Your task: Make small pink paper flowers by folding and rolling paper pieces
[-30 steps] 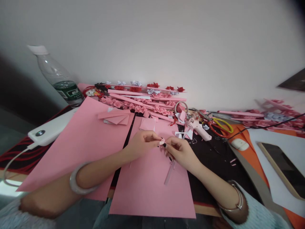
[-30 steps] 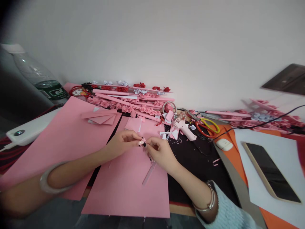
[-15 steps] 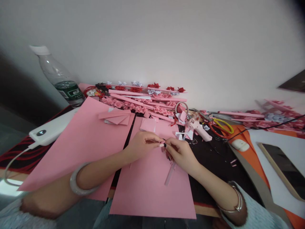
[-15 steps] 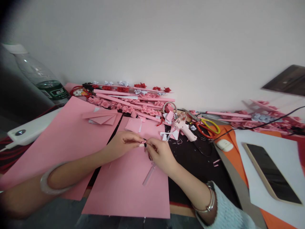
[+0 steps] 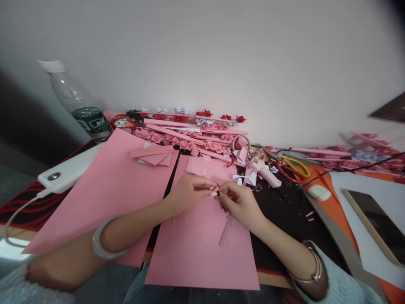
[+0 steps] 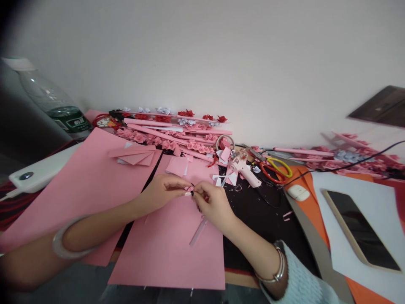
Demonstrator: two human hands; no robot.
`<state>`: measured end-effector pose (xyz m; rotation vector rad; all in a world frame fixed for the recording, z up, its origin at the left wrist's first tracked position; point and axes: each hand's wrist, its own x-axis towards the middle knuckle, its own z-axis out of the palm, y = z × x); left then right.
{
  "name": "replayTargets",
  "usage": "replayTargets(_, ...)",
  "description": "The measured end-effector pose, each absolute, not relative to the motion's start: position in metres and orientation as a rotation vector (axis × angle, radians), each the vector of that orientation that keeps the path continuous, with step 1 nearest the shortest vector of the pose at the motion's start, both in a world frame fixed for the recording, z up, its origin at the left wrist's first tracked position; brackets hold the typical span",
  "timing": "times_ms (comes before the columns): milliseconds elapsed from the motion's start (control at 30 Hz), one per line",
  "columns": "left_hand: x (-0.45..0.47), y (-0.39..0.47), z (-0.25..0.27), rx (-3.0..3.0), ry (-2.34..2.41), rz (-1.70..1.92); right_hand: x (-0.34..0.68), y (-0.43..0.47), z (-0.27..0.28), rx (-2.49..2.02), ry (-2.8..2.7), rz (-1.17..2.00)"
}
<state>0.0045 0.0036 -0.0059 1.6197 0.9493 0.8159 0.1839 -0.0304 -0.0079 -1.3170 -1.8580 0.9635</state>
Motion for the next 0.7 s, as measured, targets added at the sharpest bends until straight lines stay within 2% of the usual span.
replayTargets(700,0.0046,0.0022,-0.0095,1.445,0.914,0.779,0.1825,-0.0310,-0.0084,-1.370,-1.869,0.902)
